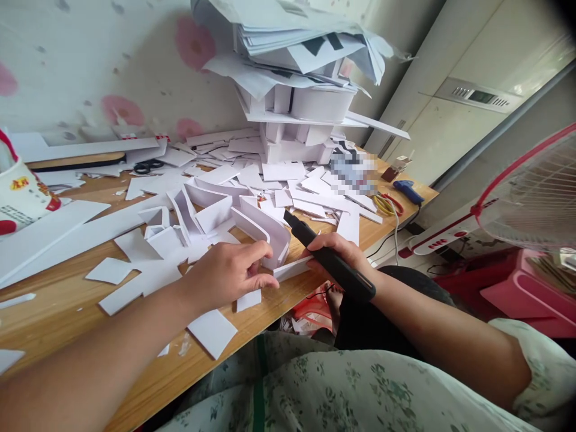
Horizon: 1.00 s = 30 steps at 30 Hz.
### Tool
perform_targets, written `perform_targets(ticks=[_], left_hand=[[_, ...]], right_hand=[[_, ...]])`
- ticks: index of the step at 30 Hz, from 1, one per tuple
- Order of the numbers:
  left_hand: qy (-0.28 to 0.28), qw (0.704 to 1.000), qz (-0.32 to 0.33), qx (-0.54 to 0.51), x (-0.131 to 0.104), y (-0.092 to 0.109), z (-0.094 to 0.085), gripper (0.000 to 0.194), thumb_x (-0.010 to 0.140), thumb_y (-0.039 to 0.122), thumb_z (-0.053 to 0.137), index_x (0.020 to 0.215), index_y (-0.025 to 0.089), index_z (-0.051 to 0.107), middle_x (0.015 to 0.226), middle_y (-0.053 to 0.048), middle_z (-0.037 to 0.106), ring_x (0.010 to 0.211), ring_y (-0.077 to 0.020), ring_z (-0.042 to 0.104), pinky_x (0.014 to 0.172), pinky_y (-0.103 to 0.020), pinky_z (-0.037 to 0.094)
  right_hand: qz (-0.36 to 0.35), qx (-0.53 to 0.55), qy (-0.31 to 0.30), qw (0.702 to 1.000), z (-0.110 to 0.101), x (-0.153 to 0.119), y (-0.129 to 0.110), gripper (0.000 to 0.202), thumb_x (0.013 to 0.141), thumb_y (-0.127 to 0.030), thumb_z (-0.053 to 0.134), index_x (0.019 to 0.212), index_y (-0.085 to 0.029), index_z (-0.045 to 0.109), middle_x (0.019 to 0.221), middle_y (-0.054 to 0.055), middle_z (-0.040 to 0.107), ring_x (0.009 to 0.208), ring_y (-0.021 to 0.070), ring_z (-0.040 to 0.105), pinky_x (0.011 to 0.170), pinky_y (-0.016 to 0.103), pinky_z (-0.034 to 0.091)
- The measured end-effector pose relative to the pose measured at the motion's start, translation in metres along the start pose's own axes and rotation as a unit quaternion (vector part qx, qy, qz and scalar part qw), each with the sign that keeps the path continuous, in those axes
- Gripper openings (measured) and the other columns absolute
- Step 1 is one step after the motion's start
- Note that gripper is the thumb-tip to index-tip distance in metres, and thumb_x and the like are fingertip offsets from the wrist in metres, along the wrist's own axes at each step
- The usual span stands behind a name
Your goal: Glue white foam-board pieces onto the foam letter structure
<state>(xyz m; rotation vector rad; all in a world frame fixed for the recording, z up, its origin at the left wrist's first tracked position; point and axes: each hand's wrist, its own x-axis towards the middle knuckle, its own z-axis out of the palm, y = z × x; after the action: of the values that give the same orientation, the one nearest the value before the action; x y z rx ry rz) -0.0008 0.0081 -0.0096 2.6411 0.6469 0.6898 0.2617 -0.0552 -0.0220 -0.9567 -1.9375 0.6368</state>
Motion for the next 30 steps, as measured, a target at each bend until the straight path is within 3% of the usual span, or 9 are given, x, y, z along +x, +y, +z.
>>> perform_targets(ticks=[11,14,17,21,23,25,28,30], left_hand=[[-0.013,0.986,0.091,0.142,0.003,0.004,0.000,0.032,0.101,0.031,0.038,0.072,0.019,0.047,0.060,0.004,0.046,0.055,-0.0124,0.048,0.056,-0.026,0.035],[0.002,0.986,0.093,0.141,0.003,0.005,0.001,0.032,0.100,0.028,0.039,0.071,0.019,0.044,0.059,0.004,0.046,0.054,-0.0121,0.048,0.055,-0.026,0.034],[0.026,0.986,0.090,0.140,0.004,0.007,0.003,0.032,0.099,0.026,0.039,0.069,0.019,0.043,0.057,0.005,0.045,0.052,-0.0112,0.046,0.052,-0.025,0.033],[0.053,0.985,0.078,0.146,0.004,0.010,0.005,0.032,0.099,0.027,0.039,0.068,0.019,0.043,0.055,0.005,0.044,0.049,-0.0106,0.044,0.049,-0.025,0.030],[0.052,0.985,0.073,0.144,0.004,0.010,0.006,0.033,0.099,0.028,0.039,0.068,0.019,0.042,0.055,0.005,0.045,0.049,-0.0106,0.044,0.049,-0.025,0.030],[0.049,0.987,0.067,0.141,0.003,0.010,0.006,0.034,0.100,0.030,0.039,0.068,0.019,0.042,0.056,0.004,0.046,0.050,-0.0107,0.045,0.049,-0.025,0.031],[0.043,0.989,0.058,0.132,0.003,0.009,0.007,0.034,0.100,0.032,0.038,0.069,0.019,0.043,0.057,0.004,0.047,0.050,-0.0108,0.046,0.050,-0.025,0.031],[0.035,0.990,0.052,0.123,0.002,0.009,0.007,0.033,0.100,0.031,0.038,0.070,0.019,0.043,0.058,0.004,0.047,0.051,-0.0111,0.047,0.051,-0.024,0.032]], right_hand=[[0.004,-0.038,0.029,0.999,0.011,0.005,-0.002,0.028,0.086,-0.015,0.065,0.110,-0.023,0.056,0.094,0.002,0.069,0.082,0.0144,0.067,0.076,0.028,0.054],[0.003,-0.036,0.043,0.998,0.006,0.005,-0.010,0.040,0.083,-0.011,0.065,0.119,-0.023,0.053,0.108,0.007,0.069,0.091,0.0162,0.067,0.079,0.030,0.054],[0.019,0.053,0.097,0.994,-0.002,0.004,-0.023,0.050,0.082,-0.006,0.061,0.127,-0.028,0.051,0.120,0.007,0.066,0.097,0.0163,0.066,0.084,0.033,0.055],[0.048,0.246,0.212,0.945,-0.011,-0.004,-0.048,0.050,0.075,-0.002,0.062,0.111,-0.035,0.067,0.110,-0.001,0.069,0.095,0.0157,0.068,0.083,0.032,0.057],[0.080,0.310,0.185,0.929,-0.014,-0.013,-0.059,0.046,0.074,-0.009,0.063,0.109,-0.037,0.070,0.104,-0.002,0.068,0.085,0.0171,0.068,0.068,0.031,0.059],[0.114,0.299,0.111,0.941,-0.013,-0.023,-0.069,0.041,0.078,-0.016,0.063,0.112,-0.037,0.070,0.097,0.000,0.067,0.071,0.0162,0.066,0.054,0.028,0.055],[0.137,0.118,0.018,0.983,-0.007,-0.037,-0.080,0.044,0.081,-0.018,0.065,0.122,-0.032,0.066,0.093,0.003,0.067,0.077,0.0172,0.064,0.064,0.028,0.053],[0.136,-0.003,-0.016,0.991,0.000,-0.044,-0.086,0.048,0.080,-0.016,0.064,0.126,-0.028,0.062,0.101,0.005,0.068,0.092,0.0202,0.064,0.075,0.030,0.053]])
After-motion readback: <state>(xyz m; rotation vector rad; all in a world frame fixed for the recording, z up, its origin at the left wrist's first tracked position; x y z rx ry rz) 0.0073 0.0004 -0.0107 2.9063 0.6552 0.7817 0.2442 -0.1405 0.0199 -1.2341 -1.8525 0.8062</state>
